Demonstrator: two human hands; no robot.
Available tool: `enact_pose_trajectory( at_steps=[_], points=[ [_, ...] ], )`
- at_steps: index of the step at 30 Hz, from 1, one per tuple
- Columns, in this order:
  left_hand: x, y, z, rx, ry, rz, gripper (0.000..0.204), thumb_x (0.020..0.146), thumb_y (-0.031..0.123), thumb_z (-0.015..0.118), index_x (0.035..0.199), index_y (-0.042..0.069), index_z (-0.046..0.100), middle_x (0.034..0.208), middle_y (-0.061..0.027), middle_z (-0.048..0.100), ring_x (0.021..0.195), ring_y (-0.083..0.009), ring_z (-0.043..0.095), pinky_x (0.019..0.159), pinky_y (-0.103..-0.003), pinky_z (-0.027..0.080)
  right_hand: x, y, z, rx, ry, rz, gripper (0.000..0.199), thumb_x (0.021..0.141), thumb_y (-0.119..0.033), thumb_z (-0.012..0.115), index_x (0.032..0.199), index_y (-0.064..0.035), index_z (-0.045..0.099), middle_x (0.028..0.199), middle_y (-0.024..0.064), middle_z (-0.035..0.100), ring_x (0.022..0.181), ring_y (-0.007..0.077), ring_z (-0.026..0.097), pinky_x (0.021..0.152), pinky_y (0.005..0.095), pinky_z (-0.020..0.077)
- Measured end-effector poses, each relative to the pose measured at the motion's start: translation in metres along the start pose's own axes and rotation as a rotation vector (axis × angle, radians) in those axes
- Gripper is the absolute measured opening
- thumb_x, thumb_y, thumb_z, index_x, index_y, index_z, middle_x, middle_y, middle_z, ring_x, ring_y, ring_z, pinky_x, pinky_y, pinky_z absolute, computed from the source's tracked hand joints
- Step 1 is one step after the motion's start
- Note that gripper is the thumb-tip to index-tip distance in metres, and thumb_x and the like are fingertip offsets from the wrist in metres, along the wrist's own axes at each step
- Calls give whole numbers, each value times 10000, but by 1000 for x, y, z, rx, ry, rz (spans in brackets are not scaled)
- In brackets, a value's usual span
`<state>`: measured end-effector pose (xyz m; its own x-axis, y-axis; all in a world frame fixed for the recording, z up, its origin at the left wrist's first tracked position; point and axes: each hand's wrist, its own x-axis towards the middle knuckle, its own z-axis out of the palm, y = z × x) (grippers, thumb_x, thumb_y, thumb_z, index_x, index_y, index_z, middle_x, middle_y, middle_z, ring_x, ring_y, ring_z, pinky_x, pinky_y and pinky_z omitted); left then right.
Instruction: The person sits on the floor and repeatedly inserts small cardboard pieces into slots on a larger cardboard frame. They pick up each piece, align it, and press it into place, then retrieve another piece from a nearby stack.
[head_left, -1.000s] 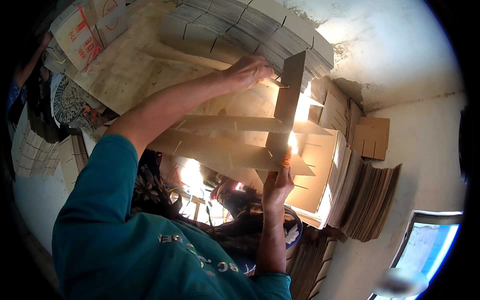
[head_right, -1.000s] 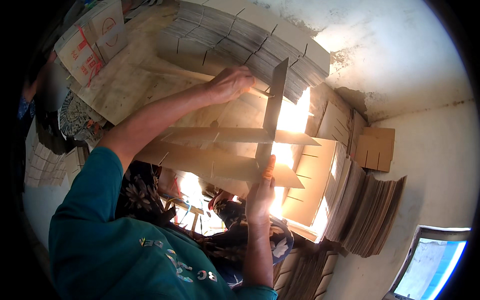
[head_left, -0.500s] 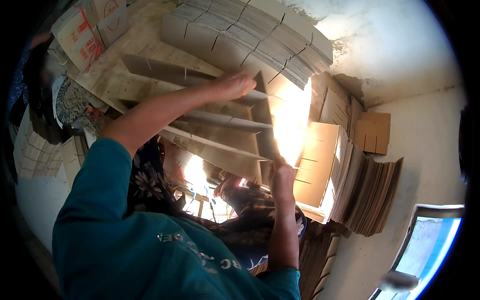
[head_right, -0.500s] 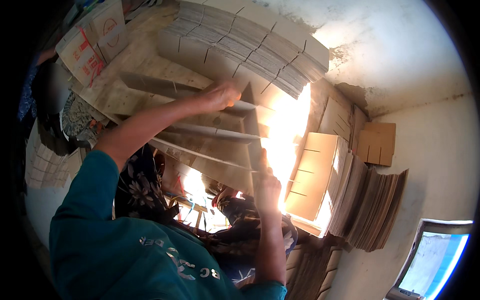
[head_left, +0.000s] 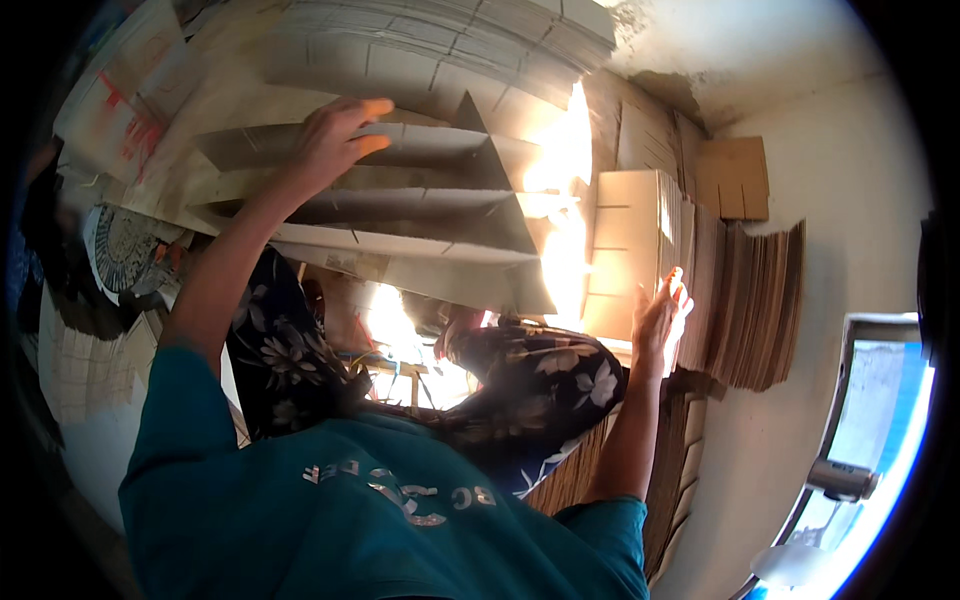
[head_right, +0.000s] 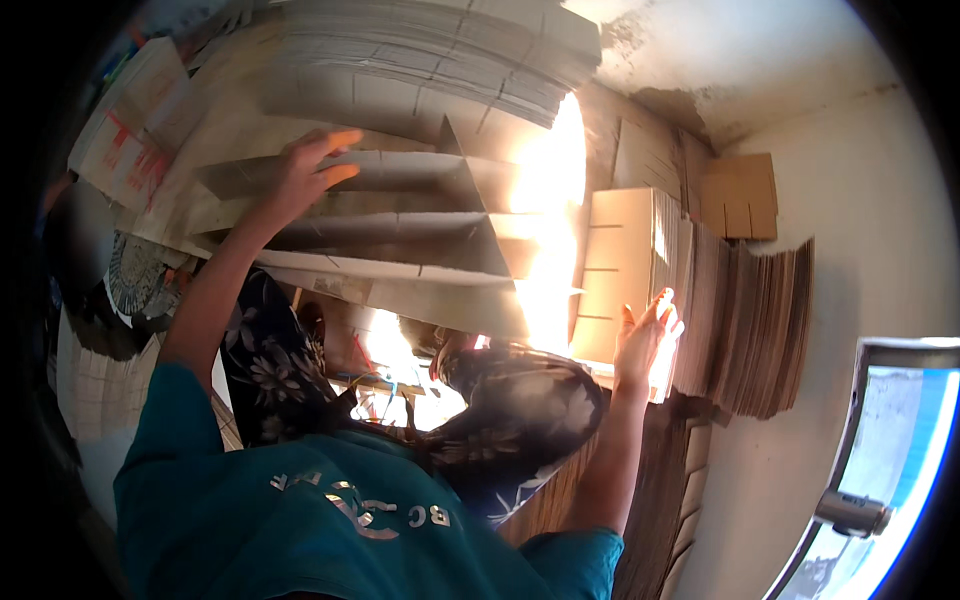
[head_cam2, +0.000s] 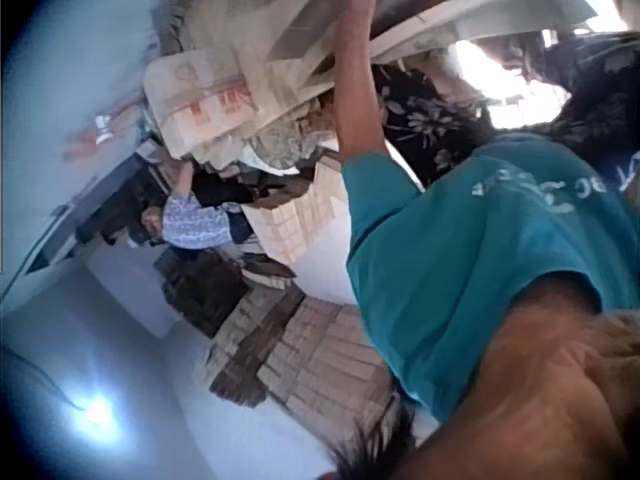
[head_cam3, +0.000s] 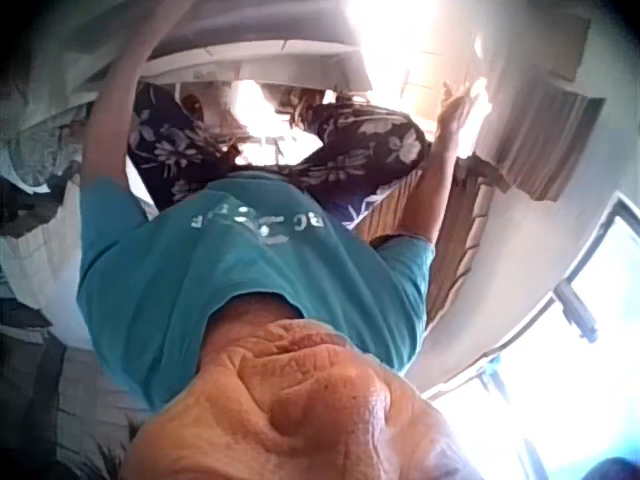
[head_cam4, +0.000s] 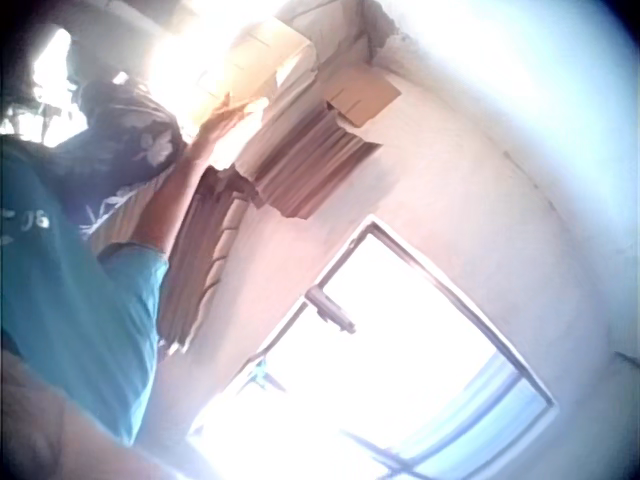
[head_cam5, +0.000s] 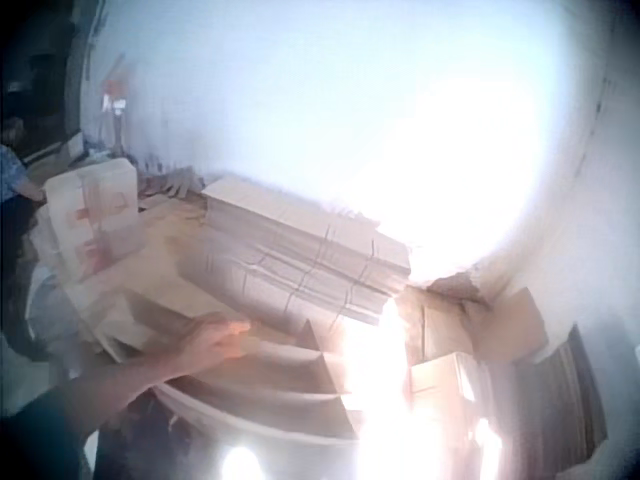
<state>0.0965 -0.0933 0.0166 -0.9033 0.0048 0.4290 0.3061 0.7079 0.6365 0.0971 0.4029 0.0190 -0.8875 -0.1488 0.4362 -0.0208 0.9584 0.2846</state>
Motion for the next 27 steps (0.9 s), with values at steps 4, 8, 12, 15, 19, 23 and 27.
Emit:
enact_pose_trajectory(
  at_steps=[4, 8, 12, 15, 19, 23, 27],
  points=[
    [-40, 27, -12, 15, -5, -23, 438, 738, 23, 727, 1159, 44, 604, 915, -87, 634, 859, -174, 606, 763, -295, 495, -24, 18, 23, -106, -154, -2, 627, 746, -325, 727, 1216, -23, 443, 1090, 174, 521, 975, 317, 523, 770, 406, 483],
    [-65, 42, -13, -50, 7, -38, 400, 742, 67, 732, 1123, 26, 616, 920, -109, 637, 845, -214, 618, 743, -323, 506, -17, 34, 45, 191, -82, 160, 471, 719, -252, 732, 1077, -28, 523, 1020, 198, 573, 928, 328, 563, 745, 391, 480],
    [-77, 55, -13, -102, 51, -43, 399, 723, 94, 750, 1092, 10, 624, 920, -125, 640, 839, -248, 625, 744, -339, 510, -5, 51, 41, 485, -190, 385, 388, 713, -246, 736, 976, -43, 535, 851, 163, 627, 767, 310, 613, 697, 417, 479],
    [-83, 56, -11, -63, 8, 44, 406, 725, 139, 752, 1087, 7, 625, 919, -133, 638, 870, -266, 612, 776, -347, 495, -2, 46, 22, 581, 64, 404, 295, 816, -242, 676, 921, -40, 487, 809, 170, 641, 702, 319, 633, 621, 400, 504],
    [-91, 59, -4, 150, -143, 48, 416, 708, 188, 747, 1062, 4, 630, 897, -130, 633, 898, -280, 585, 822, -363, 458, 21, 4, -57, 509, 546, 42, 290, 852, -127, 655, 1083, -28, 510, 991, 195, 643, 825, 303, 675, 659, 332, 564],
    [-95, 62, 1, 204, -288, -54, 301, 684, 172, 725, 925, 4, 653, 982, -93, 605, 1011, -267, 532, 926, -391, 388, 37, -55, -129, 958, 371, -32, 616, 822, -29, 674, 1374, -55, 401, 1056, 114, 666, 792, 81, 612, 698, 205, 515],
    [-94, 47, 12, 273, -367, -19, 173, 704, 165, 683, 804, 25, 668, 1147, -104, 576, 1214, -293, 437, 1060, -439, 276, 33, -95, -147, 1226, -65, -103, 564, 838, 1, 639, 1359, -22, 425, 941, 42, 660, 832, 61, 576, 755, 192, 460]
  ],
)
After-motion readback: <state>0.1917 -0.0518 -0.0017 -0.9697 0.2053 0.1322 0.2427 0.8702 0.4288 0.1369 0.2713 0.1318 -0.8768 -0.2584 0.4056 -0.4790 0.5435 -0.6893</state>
